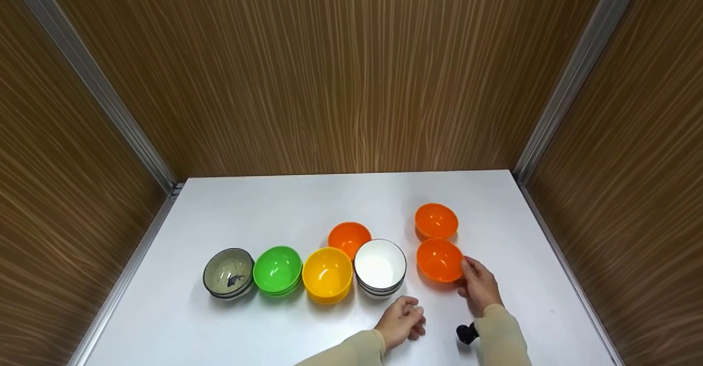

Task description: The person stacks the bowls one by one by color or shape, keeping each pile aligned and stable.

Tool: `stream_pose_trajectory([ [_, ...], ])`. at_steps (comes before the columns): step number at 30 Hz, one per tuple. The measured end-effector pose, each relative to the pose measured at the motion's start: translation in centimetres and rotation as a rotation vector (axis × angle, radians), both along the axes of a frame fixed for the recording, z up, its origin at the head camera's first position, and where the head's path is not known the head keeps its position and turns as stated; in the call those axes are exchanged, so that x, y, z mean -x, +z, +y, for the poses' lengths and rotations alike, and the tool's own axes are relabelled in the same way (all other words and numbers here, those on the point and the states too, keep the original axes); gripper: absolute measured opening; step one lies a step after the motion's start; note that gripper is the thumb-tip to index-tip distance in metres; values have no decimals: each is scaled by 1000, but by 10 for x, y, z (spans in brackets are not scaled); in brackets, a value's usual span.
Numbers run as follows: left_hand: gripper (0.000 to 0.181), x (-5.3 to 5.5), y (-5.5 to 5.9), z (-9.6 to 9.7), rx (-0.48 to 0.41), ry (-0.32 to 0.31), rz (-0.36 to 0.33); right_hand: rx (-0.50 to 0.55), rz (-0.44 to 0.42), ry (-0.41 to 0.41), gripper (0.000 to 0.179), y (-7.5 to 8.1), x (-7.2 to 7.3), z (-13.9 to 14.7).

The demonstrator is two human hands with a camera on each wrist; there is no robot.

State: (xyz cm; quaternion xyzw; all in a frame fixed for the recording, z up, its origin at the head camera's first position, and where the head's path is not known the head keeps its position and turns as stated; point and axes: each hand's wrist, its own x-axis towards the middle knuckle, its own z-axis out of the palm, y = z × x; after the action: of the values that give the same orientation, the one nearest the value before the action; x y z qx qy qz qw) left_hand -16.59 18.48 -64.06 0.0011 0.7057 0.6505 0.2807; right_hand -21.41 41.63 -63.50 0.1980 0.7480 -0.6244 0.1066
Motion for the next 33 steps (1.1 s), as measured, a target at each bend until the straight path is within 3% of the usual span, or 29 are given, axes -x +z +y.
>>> stream_pose_trajectory([
  [6,32,5,-4,1,-12,0,-58,-92,30,57,73,2,-3,1],
  [13,35,4,-1,6,-31,56,-56,-180,25,96,76,5,-5,0],
  [19,33,4,2,8,3,89,-48,-205,-10,147,80,5,-1,-5],
  [24,31,6,3,9,7,82,-60,-246,-16,205,85,4,2,-8],
  [29,40,7,5,8,38,64,-112,-247,-35,225,81,4,4,-11],
  [33,44,9,6,6,66,68,-104,-239,-60,229,79,4,8,-14],
])
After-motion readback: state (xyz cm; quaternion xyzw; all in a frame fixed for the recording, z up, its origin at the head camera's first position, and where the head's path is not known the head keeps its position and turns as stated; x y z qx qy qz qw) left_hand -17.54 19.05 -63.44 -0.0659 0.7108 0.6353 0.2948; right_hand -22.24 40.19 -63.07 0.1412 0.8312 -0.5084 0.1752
